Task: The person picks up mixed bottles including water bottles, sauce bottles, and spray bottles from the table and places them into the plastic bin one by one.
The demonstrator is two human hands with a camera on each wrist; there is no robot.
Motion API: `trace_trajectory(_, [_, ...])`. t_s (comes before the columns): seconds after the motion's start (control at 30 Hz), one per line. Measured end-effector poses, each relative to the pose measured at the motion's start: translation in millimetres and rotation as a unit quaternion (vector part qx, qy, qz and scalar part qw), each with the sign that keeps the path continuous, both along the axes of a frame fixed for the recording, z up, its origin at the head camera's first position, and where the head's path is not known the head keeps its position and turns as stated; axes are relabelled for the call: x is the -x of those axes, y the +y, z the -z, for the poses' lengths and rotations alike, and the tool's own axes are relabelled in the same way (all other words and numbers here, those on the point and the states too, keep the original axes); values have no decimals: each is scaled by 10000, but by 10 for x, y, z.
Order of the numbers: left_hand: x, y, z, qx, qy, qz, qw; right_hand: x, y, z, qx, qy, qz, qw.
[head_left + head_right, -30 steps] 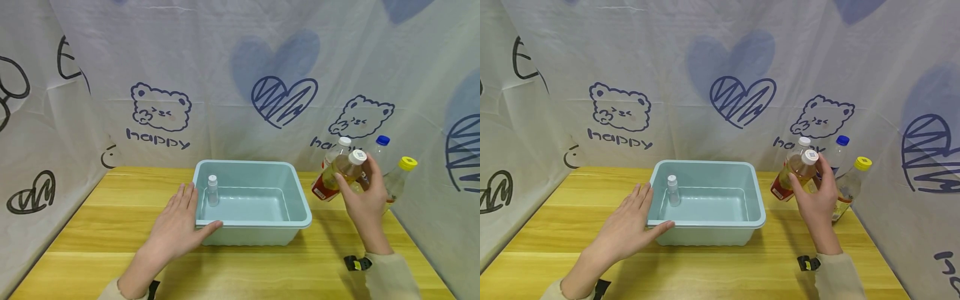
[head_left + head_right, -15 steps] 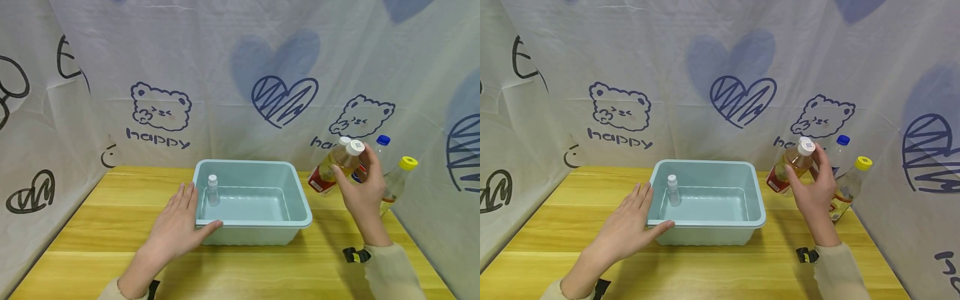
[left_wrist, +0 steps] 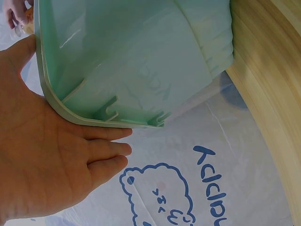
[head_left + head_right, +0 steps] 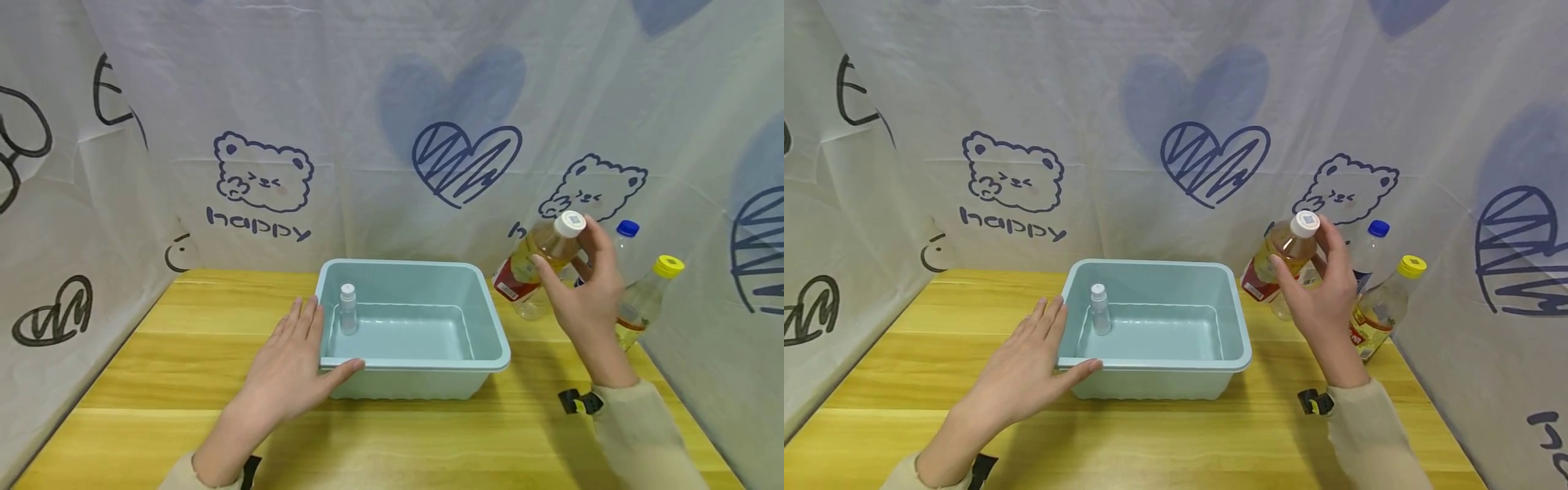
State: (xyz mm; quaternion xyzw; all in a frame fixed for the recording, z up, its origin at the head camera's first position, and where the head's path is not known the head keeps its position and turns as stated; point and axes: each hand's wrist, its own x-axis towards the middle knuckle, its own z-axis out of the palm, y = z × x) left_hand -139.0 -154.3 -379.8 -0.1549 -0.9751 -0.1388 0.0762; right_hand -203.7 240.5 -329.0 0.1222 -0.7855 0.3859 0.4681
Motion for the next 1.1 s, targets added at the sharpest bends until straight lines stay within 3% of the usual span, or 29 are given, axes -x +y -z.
trace_trajectory(0.33, [1, -1, 2, -8, -1, 7, 10000, 55, -105, -168, -365, 56, -403, 9985])
trace_trajectory(0.7, [4, -6, 2, 14, -1, 18, 10000, 160, -308, -394, -1071, 241, -992, 9890])
trace_trajectory(1.1, [-6, -4, -11, 4, -34, 22, 10000, 265, -579, -619, -1340, -77, -1641, 9773])
